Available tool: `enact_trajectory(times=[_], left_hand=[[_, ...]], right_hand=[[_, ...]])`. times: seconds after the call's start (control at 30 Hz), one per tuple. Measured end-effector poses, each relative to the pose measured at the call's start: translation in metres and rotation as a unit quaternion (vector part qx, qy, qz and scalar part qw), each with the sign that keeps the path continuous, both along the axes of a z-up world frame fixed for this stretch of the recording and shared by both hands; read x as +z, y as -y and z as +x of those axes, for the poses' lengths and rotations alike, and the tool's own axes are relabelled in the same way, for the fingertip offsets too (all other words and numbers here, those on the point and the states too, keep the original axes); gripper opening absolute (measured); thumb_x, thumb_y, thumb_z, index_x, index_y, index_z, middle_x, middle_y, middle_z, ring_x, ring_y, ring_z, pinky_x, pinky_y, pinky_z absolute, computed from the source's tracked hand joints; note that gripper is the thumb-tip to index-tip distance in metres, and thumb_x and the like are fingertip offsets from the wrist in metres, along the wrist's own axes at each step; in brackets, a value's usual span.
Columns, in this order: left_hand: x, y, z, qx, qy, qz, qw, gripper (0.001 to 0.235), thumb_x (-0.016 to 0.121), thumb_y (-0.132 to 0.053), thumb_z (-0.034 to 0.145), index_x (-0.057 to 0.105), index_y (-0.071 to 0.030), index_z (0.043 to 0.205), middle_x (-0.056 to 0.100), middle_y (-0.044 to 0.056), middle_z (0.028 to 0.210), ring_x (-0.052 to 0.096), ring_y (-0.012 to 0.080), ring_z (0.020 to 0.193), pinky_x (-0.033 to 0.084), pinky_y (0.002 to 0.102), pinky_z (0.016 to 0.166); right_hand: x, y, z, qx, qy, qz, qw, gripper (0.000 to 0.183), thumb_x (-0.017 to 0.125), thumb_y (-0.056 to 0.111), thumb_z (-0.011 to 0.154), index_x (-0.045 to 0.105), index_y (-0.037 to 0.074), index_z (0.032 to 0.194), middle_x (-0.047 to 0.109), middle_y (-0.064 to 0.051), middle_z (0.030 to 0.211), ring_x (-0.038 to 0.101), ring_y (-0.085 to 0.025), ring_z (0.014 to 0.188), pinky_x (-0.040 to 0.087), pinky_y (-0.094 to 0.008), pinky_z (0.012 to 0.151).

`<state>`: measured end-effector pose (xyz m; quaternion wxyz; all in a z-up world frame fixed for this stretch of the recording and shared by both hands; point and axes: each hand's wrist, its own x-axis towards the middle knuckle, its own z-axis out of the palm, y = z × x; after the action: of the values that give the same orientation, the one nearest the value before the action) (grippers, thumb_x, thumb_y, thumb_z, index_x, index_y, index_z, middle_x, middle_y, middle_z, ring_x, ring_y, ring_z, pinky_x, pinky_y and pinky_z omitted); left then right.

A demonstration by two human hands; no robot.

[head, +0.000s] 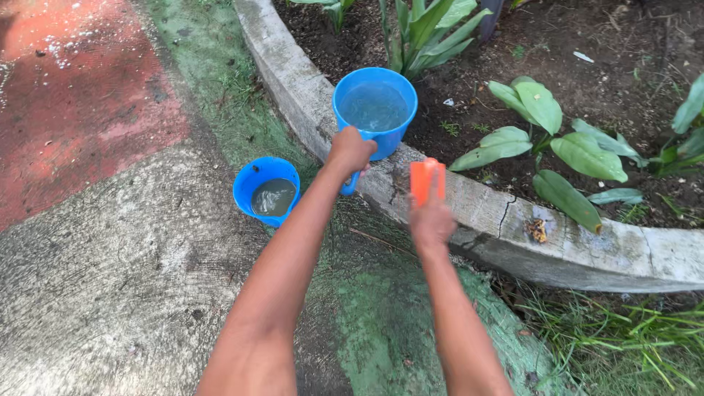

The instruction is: The person walks to a garden bed, then uses a blue scoop and an orange brush to scrub the concrete border of the planter. They repeatedly dip the brush in water and scrub the surface.

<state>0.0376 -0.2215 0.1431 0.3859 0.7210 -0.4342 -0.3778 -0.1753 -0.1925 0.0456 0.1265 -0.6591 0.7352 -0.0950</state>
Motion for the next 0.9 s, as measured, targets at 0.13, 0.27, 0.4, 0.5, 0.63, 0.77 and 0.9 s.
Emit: enact_trajectory(times=[0.13, 0.27, 0.4, 0.5, 0.63, 0.77, 0.9], left_hand=[[0.000, -0.001, 0.006, -0.022, 0.021, -0.005, 1.000, 0.021, 0.070, -0.010, 0.079, 0.068, 0.007, 0.068, 0.069, 0.017, 0.060, 0.067, 0.0234, 0.045, 0.055, 0.039, 0.045], [-0.001, 0.000, 0.007, -0.010, 0.011, 0.005, 1.000, 0.018, 0.070, -0.007, 0.078, 0.067, 0.008, 0.070, 0.069, 0.017, 0.062, 0.067, 0.0231, 0.046, 0.055, 0.040, 0.045], [-0.002, 0.002, 0.002, 0.028, -0.004, 0.013, 1.000, 0.016, 0.071, -0.007, 0.076, 0.068, 0.009, 0.079, 0.071, 0.020, 0.067, 0.070, 0.0275, 0.053, 0.056, 0.046, 0.050], [-0.005, 0.008, 0.002, 0.022, 0.128, 0.028, 0.991, 0.023, 0.072, -0.014, 0.076, 0.072, 0.008, 0.084, 0.074, 0.023, 0.074, 0.076, 0.0299, 0.064, 0.061, 0.042, 0.069], [-0.015, 0.011, 0.004, 0.033, 0.186, 0.041, 0.981, 0.027, 0.073, -0.016, 0.075, 0.073, 0.007, 0.089, 0.073, 0.026, 0.083, 0.075, 0.0347, 0.077, 0.060, 0.045, 0.078], [-0.019, 0.016, 0.002, 0.072, 0.198, 0.032, 0.977, 0.033, 0.081, -0.018, 0.072, 0.071, 0.007, 0.091, 0.072, 0.027, 0.086, 0.074, 0.0347, 0.076, 0.059, 0.046, 0.074], [-0.015, 0.006, 0.002, 0.079, 0.123, 0.013, 0.989, 0.031, 0.083, -0.018, 0.072, 0.071, 0.007, 0.085, 0.074, 0.019, 0.077, 0.074, 0.0254, 0.061, 0.058, 0.042, 0.057]], right_hand=[[-0.001, -0.002, -0.141, -0.159, 0.040, -0.104, 0.981, 0.097, 0.070, 0.062, 0.096, 0.015, 0.026, 0.168, 0.072, -0.025, 0.098, 0.071, -0.046, 0.086, 0.055, -0.057, 0.072], [-0.013, 0.024, -0.165, -0.209, -0.030, -0.147, 0.966, 0.101, 0.076, 0.048, 0.090, 0.019, 0.017, 0.168, 0.074, -0.021, 0.100, 0.072, -0.044, 0.085, 0.055, -0.058, 0.071], [-0.026, 0.007, -0.049, 0.041, 0.069, -0.319, 0.944, 0.090, 0.072, 0.039, 0.096, 0.019, 0.018, 0.166, 0.066, -0.025, 0.145, 0.073, -0.041, 0.090, 0.057, -0.050, 0.074], [-0.004, -0.005, -0.026, 0.036, 0.003, -0.022, 0.999, 0.090, 0.067, 0.049, 0.096, 0.019, 0.029, 0.169, 0.074, -0.023, 0.106, 0.072, -0.042, 0.095, 0.057, -0.051, 0.082], [0.011, 0.024, -0.159, 0.023, 0.075, -0.217, 0.973, 0.089, 0.074, 0.048, 0.092, 0.029, 0.018, 0.163, 0.065, -0.025, 0.134, 0.070, -0.046, 0.095, 0.055, -0.058, 0.075], [0.011, 0.056, -0.234, -0.218, -0.011, -0.058, 0.974, 0.091, 0.075, 0.047, 0.090, 0.028, 0.026, 0.164, 0.071, -0.023, 0.112, 0.071, -0.042, 0.096, 0.055, -0.058, 0.079], [-0.042, 0.046, -0.120, -0.059, 0.068, -0.266, 0.960, 0.068, 0.070, 0.055, 0.099, 0.042, 0.017, 0.149, 0.070, -0.019, 0.113, 0.070, -0.042, 0.089, 0.055, -0.057, 0.071]])
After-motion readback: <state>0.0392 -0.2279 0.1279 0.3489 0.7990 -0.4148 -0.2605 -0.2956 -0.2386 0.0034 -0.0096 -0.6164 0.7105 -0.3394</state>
